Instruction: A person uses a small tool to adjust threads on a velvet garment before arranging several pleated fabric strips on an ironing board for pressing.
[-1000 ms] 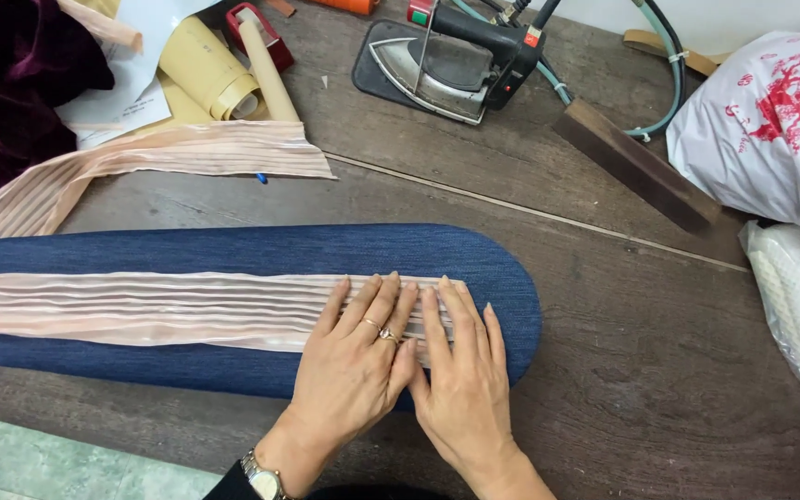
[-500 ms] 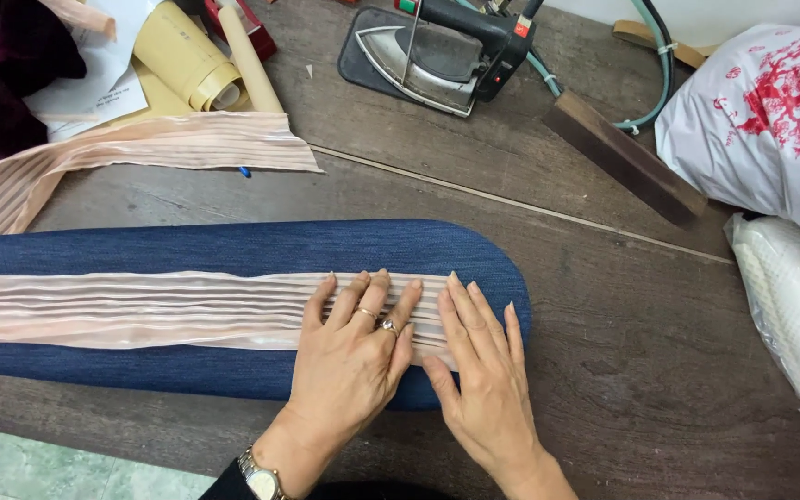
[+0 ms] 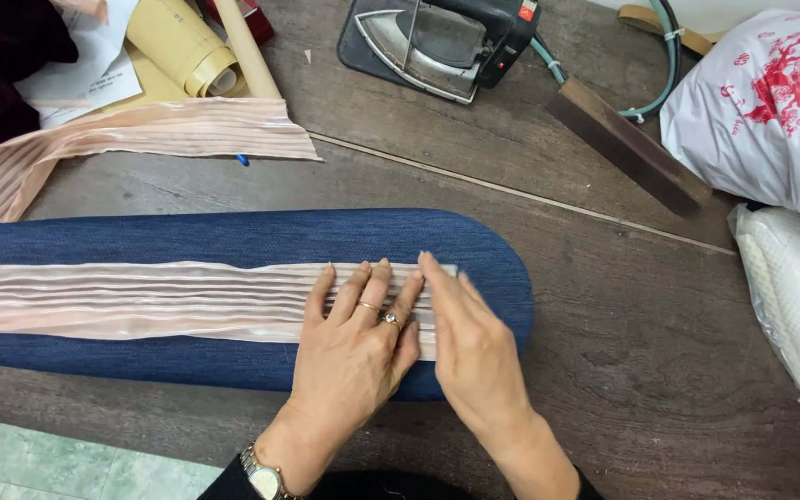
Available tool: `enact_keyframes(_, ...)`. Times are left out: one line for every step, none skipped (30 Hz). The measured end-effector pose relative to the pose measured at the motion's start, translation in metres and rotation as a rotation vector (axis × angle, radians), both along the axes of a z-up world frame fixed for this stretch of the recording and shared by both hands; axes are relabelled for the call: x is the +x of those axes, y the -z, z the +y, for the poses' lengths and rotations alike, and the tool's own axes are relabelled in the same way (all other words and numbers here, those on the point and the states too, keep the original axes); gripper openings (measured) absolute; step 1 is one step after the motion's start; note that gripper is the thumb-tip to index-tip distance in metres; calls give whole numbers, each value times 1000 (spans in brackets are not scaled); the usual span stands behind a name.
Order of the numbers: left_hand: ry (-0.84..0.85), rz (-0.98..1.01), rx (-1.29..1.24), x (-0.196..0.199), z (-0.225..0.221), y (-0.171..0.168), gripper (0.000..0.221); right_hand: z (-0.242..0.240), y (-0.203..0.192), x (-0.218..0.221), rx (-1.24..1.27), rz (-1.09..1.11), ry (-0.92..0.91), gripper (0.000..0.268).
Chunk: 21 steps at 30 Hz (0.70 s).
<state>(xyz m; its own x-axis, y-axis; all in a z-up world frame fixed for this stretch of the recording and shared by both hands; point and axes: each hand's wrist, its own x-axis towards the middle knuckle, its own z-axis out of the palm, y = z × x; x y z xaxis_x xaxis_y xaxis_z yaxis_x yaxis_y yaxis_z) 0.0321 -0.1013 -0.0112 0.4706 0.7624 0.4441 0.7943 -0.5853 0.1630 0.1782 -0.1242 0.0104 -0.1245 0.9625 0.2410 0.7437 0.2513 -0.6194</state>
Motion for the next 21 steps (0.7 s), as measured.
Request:
enact_keyframes(-3,-1,1,0,-1,1,42,-2,11,0,7,-125,-9,45)
enact_keyframes(-5,-1,1,0,-1,2,42,-5,13,1,7,-125,-10,45)
enact_keyframes(-7,12,1,0,-2,2,44,-7,15,1,1,-182,-4,46)
enact_keyframes(-10,26,0,0,-3,2,45,-11,16,1,-6,-238,3,48)
enact_keyframes(-11,27,-1,0,-5,2,45,-12,16,1,-7,-237,2,48)
enact_keyframes(-15,40,-12,0,-6,3,48,-13,16,1,-15,-250,-1,49)
enact_keyframes(-19,52,-23,0,-7,3,50,-13,16,2,-23,-263,-3,50)
enact_keyframes(-19,52,-23,0,-8,4,50,-14,16,1,-23,-263,-3,50)
enact_keyframes(-26,82,-32,0,-10,5,54,-14,16,1,-37,-296,-6,51)
enact_keyframes(-33,111,-43,0,-11,6,57,-15,16,1,-53,-330,-10,53)
enact_keyframes(-33,110,-43,0,-12,8,57,-15,16,2,-53,-331,-10,53)
enact_keyframes(-34,120,-55,0,-13,9,60,-15,15,2,-67,-351,-17,54)
enact_keyframes(-36,131,-67,0,-15,10,63,-15,15,3,-80,-371,-24,55)
enact_keyframes(-38,130,-67,-1,-15,11,63,-14,13,4,-80,-371,-25,55)
enact_keyframes(-38,132,-62,-1,-15,11,62,-13,12,6,-105,-343,-45,54)
enact_keyframes(-38,133,-58,-1,-15,11,62,-12,10,8,-131,-314,-64,54)
enact_keyframes(-38,132,-59,-1,-16,11,62,-13,9,8,-132,-315,-64,54)
enact_keyframes(-37,94,-89,-1,-15,11,58,-13,8,8,-134,-320,-68,53)
enact_keyframes(-36,56,-120,-1,-15,11,54,-13,8,8,-137,-324,-71,52)
enact_keyframes(-35,55,-121,-1,-14,10,54,-13,8,9,-138,-325,-70,52)
enact_keyframes(-25,-15,-153,-2,-14,8,43,-13,8,9,-134,-307,-72,52)
